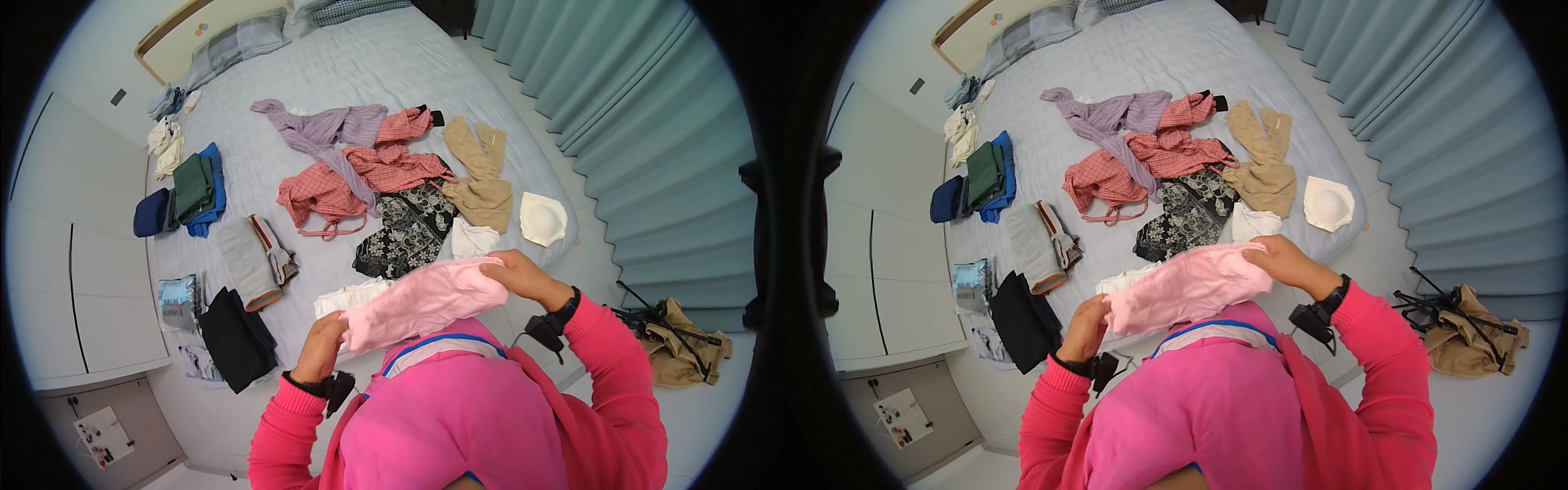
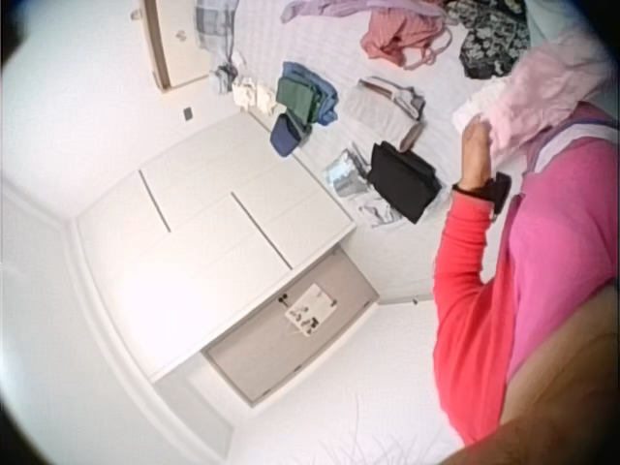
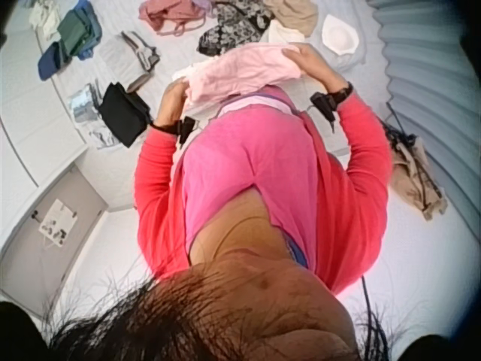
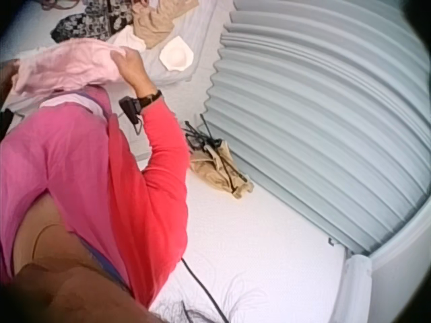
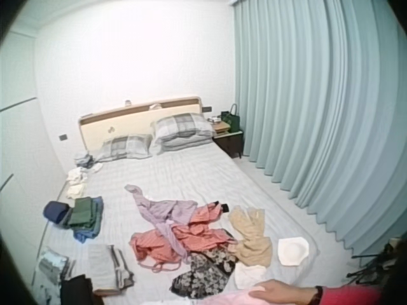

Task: The person folds several garments on a bed, including a plaid jacket, a black top, a gray hoodie, and a white cloth. Each item is smoothed, folded, and placed into a neat stack on the bed.

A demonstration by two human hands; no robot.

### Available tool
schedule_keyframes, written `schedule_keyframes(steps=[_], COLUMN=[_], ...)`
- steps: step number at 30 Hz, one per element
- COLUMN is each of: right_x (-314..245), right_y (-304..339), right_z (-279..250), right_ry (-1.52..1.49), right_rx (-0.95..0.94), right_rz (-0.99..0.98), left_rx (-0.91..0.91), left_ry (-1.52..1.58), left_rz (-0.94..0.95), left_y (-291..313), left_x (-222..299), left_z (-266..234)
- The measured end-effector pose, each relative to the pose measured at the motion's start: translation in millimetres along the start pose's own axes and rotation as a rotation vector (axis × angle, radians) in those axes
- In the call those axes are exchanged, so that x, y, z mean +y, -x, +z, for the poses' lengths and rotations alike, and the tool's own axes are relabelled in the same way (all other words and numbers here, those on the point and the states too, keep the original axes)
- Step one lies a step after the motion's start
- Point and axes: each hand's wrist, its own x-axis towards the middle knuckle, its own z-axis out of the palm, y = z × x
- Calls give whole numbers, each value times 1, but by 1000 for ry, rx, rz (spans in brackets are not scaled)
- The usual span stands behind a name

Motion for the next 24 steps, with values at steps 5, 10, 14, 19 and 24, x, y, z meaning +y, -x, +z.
schedule_keyframes(steps=[5,10,14,19,24], right_x=[-12,-33,-37,-31,-44], right_y=[-25,-12,-9,-1,10], right_z=[49,89,74,62,33], right_ry=[-157,-242,148,110,129], right_rx=[-63,-61,-85,-61,-272], right_rz=[-51,-336,-282,-365,-384], left_rx=[-78,-431,-397,127,-245], left_ry=[-75,-261,-674,-960,-772], left_rz=[78,82,436,650,359], left_y=[-22,-20,-22,-29,-44], left_x=[4,-3,0,-1,-19], left_z=[49,97,92,66,60])
